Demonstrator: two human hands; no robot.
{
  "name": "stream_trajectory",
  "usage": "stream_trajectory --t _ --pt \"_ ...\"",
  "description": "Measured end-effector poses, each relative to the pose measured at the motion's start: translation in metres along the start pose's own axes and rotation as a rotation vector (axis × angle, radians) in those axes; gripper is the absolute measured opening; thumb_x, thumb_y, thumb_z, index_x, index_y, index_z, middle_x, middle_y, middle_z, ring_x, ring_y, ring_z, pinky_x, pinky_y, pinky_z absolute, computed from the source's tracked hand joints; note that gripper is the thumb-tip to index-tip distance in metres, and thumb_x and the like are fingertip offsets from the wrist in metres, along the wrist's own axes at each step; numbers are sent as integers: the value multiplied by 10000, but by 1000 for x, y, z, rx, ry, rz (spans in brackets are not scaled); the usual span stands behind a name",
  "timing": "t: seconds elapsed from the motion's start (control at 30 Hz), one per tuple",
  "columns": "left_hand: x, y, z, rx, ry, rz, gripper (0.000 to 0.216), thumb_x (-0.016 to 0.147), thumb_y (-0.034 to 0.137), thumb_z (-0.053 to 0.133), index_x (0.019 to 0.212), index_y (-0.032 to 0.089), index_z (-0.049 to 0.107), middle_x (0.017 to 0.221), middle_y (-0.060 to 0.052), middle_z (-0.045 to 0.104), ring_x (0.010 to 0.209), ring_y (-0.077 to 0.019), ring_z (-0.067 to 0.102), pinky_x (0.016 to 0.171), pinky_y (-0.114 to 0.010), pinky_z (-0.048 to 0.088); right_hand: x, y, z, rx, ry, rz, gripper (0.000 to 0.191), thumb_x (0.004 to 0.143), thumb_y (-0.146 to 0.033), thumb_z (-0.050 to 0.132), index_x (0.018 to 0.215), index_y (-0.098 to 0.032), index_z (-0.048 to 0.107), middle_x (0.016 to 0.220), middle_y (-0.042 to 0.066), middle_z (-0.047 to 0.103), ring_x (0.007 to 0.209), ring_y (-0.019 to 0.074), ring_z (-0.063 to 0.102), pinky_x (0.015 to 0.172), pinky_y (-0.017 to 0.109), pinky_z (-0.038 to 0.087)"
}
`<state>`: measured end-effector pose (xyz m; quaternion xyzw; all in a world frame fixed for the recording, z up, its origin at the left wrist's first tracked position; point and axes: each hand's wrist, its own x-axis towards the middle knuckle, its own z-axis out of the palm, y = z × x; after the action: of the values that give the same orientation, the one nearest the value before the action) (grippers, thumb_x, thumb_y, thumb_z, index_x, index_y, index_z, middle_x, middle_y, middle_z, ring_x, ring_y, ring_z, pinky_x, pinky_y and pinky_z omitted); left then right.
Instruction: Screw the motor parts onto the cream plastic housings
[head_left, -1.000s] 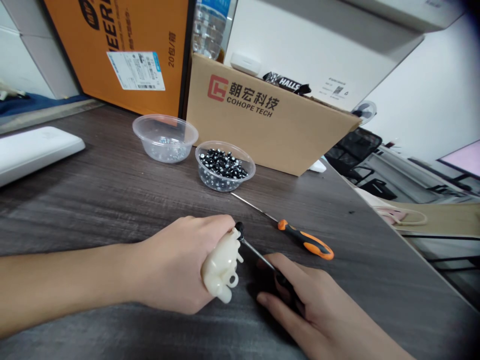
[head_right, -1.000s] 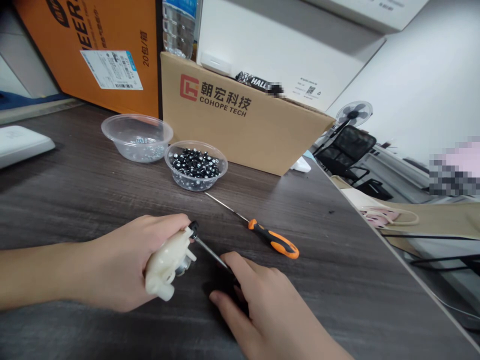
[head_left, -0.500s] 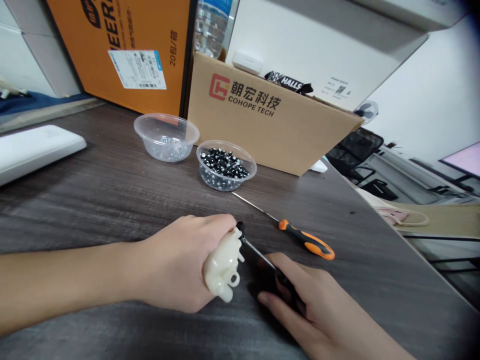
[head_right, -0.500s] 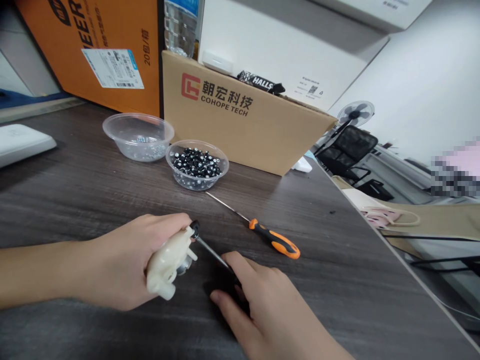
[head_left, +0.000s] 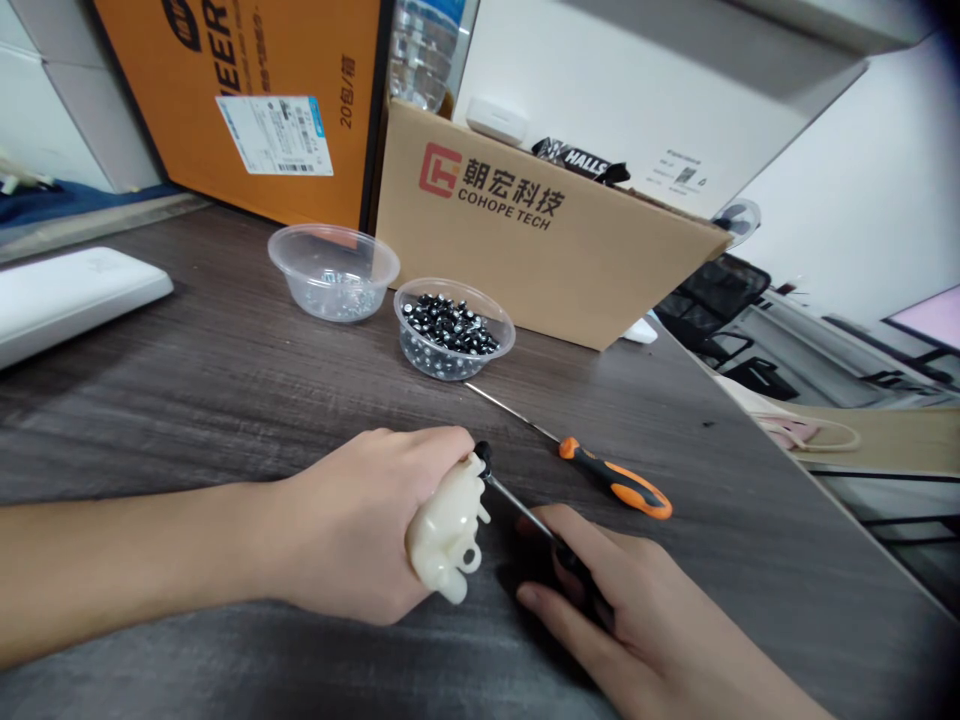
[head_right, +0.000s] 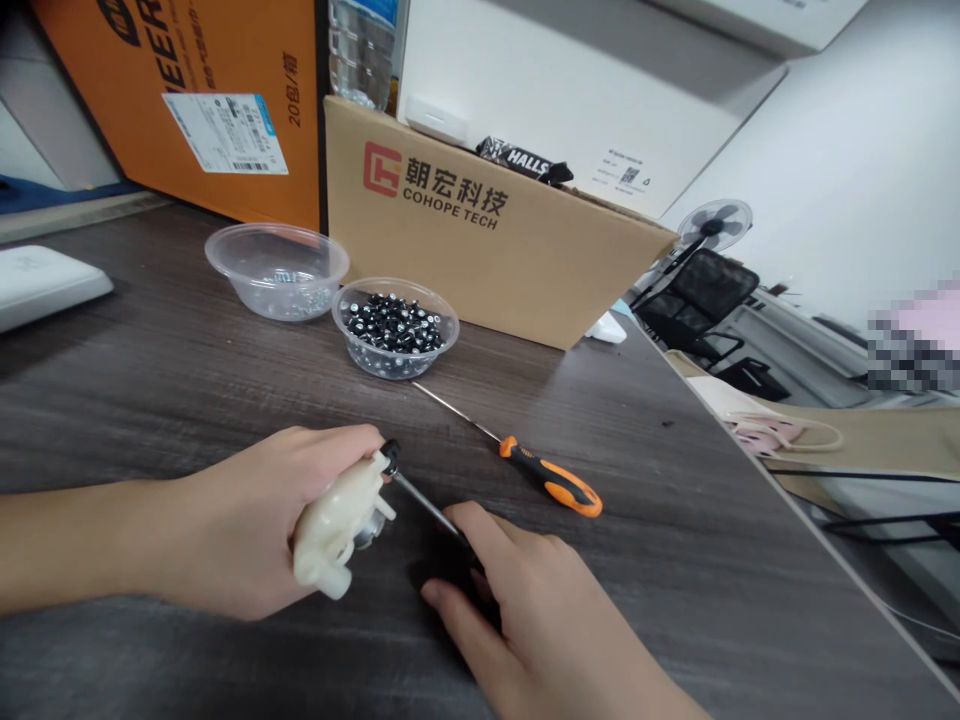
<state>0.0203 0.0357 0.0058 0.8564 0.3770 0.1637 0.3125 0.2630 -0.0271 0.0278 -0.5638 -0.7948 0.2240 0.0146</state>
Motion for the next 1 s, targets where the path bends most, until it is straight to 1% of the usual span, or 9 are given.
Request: stream_trajectory --t 0.23,0.37,0.47,0.6,0.8,0.93,1.0 --pt "0 0 0 -10 -7 2 343 656 265 724 831 262 430 775 67 597 604 -151 523 532 -289 349 0 2 2 7 -13 -1 70 998 -233 531 1027 -287 566 888 -25 709 746 190 681 653 314 490" --pt "0 0 0 -11 -2 -6 335 659 247 715 835 264 431 778 66 599 605 -154 526 533 -288 353 -1 1 0 10 -17 -2 63 993 -233 534 1018 -281 565 885 -17 713 744 194 684 652 313 497" --pt "1 0 0 -14 -7 -1 338 656 270 716 832 268 427 774 63 601 601 -160 529 526 -293 350 -2 0 0 6 -8 1 65 985 -229 532 1013 -279 564 868 -13 714 733 199 687 644 316 498" --pt "0 0 0 -20 -2 3 327 664 262 706 827 268 423 781 58 603 604 -162 533 529 -294 347 0 0 0 2 2 -1 74 988 -234 531 1018 -293 563 884 -24 718 756 200 697 651 310 505" --pt "1 1 0 -24 -10 -5 339 656 263 715 830 267 424 781 57 610 609 -164 539 531 -293 350 1 0 0 0 6 -4 55 987 -241 528 988 -286 560 850 -23 714 713 194 688 629 304 507" --pt "1 -1 0 -27 -5 0 333 660 269 712 834 267 428 781 58 609 609 -162 540 532 -296 354 0 0 0 4 -11 -5 56 984 -240 535 990 -290 561 869 -28 715 741 193 692 640 307 509" --pt "0 -1 0 -31 -4 4 338 662 275 717 830 266 424 776 61 602 602 -158 532 527 -294 353 -1 0 0 8 -13 -5 53 983 -240 536 982 -287 560 858 -30 713 720 189 687 636 308 510"
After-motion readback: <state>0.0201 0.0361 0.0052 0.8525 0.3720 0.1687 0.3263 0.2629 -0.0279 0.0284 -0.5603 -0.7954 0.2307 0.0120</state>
